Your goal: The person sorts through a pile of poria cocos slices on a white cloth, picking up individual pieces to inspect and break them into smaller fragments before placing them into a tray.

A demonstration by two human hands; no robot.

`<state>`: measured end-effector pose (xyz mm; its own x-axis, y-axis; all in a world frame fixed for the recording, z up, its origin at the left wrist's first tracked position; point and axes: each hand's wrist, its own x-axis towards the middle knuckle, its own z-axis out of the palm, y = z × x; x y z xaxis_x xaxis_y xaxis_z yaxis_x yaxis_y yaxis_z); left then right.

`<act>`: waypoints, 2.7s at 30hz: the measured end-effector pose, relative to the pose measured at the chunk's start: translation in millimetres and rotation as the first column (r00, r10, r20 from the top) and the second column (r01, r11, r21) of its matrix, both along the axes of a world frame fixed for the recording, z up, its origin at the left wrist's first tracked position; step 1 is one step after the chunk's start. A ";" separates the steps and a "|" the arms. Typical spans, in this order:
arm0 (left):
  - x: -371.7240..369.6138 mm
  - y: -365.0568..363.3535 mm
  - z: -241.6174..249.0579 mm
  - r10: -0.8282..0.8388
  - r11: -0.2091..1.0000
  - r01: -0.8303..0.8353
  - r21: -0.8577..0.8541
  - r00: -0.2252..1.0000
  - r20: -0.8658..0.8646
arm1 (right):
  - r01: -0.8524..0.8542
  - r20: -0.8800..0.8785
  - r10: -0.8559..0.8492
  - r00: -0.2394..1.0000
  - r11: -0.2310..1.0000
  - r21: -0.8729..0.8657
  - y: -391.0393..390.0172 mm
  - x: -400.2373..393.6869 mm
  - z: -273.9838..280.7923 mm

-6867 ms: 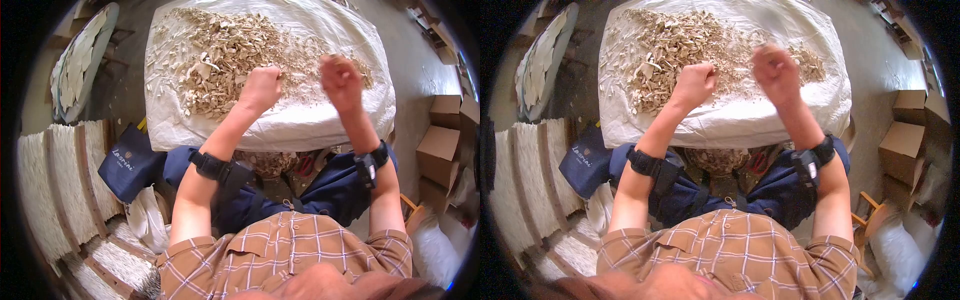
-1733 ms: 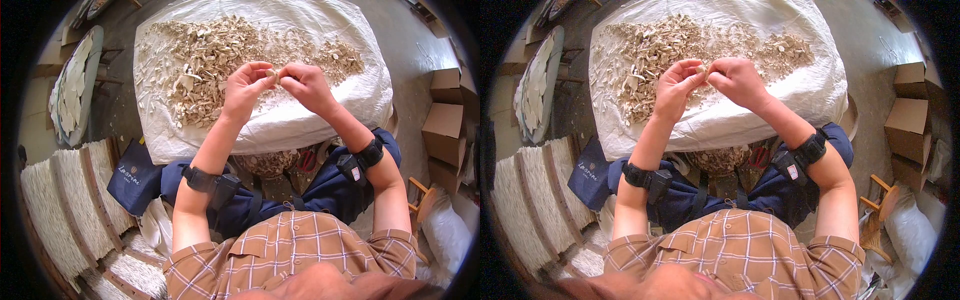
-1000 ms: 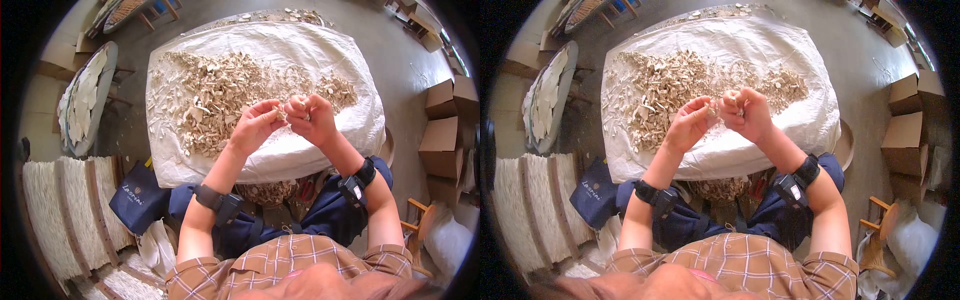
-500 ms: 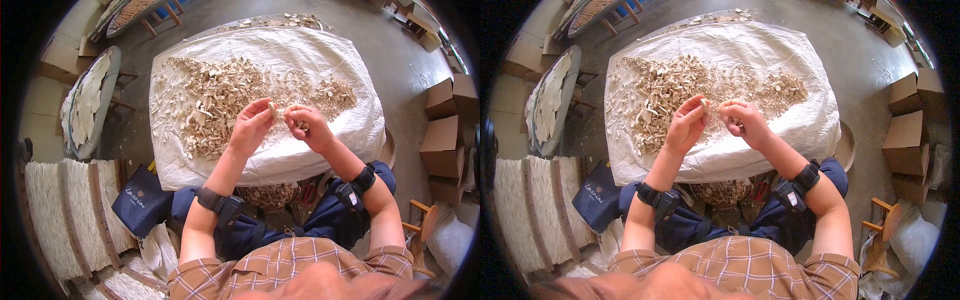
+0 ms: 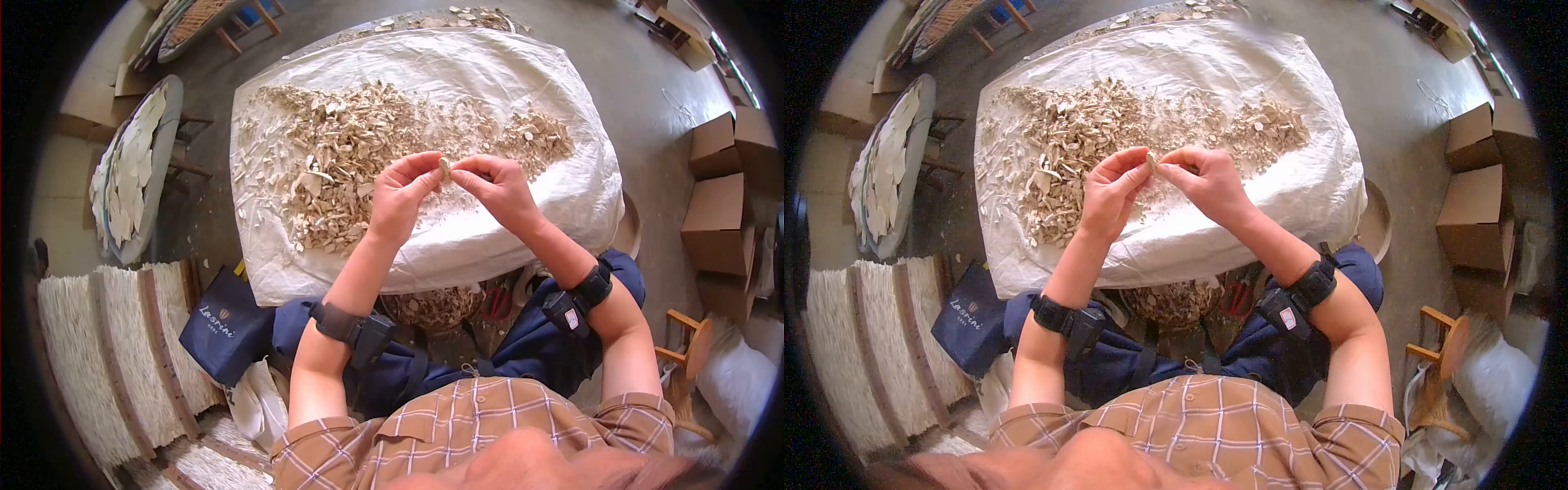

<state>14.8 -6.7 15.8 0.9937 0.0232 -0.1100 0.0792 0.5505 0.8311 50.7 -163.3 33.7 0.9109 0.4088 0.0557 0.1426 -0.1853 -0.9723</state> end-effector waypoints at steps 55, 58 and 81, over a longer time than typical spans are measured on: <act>0.1 -9.9 -6.2 -0.040 0.999 0.037 -0.034 0.995 -0.090 | 0.065 -0.050 -0.059 0.997 0.991 0.118 16.7 -1.6 -10.9; 0.0 -10.4 -7.9 -0.047 0.994 0.037 -0.104 0.995 -0.091 | 0.042 -0.109 -0.021 0.994 0.979 0.197 15.5 3.8 -13.7; 3.2 -7.9 -6.2 -0.103 0.989 0.094 -0.117 0.992 -0.079 | 0.115 -0.543 0.121 0.831 0.917 0.382 5.2 2.8 -6.2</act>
<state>18.0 -14.6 9.6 0.9774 -0.0915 -0.1903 0.2051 0.6263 0.7521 53.6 -158.1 27.5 0.8345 0.4643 -0.2968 -0.4318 0.2164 -0.8756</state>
